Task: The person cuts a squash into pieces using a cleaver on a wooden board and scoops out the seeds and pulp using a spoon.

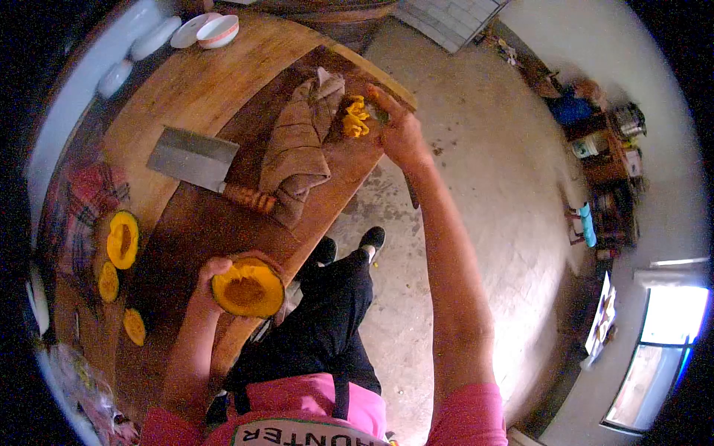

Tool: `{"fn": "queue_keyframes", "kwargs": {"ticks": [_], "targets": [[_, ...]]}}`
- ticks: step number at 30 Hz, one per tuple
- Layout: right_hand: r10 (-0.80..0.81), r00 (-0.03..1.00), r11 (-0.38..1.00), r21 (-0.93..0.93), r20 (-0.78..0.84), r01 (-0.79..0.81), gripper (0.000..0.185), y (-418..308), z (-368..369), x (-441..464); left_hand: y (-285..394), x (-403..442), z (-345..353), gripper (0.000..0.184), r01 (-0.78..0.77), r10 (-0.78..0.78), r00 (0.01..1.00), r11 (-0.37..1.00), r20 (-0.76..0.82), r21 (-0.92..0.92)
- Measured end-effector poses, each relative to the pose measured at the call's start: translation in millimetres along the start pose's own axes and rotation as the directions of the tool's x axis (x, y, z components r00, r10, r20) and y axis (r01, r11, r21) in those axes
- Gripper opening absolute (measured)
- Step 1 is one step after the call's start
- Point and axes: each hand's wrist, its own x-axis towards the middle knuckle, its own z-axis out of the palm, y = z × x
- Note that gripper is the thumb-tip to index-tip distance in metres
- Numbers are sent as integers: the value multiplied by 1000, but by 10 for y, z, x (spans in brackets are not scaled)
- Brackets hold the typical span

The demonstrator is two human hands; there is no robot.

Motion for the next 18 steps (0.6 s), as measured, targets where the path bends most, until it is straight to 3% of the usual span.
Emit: {"fn": "queue_keyframes", "kwargs": {"ticks": [2,5,8,9,11,14,15,17,18], "targets": [[-319,945,926,-235,-65,297,67,29,17,58,-5,-11,8,75,0,1,999,1000,-34,30],[3,992,744,-663,124,80,76,-83,-13,78,-12,-36,-108,74,42,-40,998,998,-50,42],[-5,985,551,-821,175,149,77,-220,23,42,-96,-78,-265,67,26,-30,997,998,-73,-54],[30,993,570,-818,118,80,72,-325,-7,23,-140,-118,-288,65,4,-12,994,998,-109,-70],[87,996,594,-802,-14,-63,64,-465,-131,35,-169,-74,-286,59,-84,88,969,996,-231,27],[0,995,832,-552,-97,-53,41,-122,-310,-112,-133,-48,-186,58,-83,78,953,997,-292,-7],[134,990,888,-438,-47,-141,31,-261,-388,-232,-137,-40,-161,61,-85,76,956,996,-284,-21],[325,945,939,-129,24,-319,26,-310,-577,-652,-150,15,-134,66,-88,71,962,995,-262,-51],[386,921,919,69,44,-388,28,-205,-631,-938,-80,-18,-210,67,43,-49,998,988,-34,-152]]}}
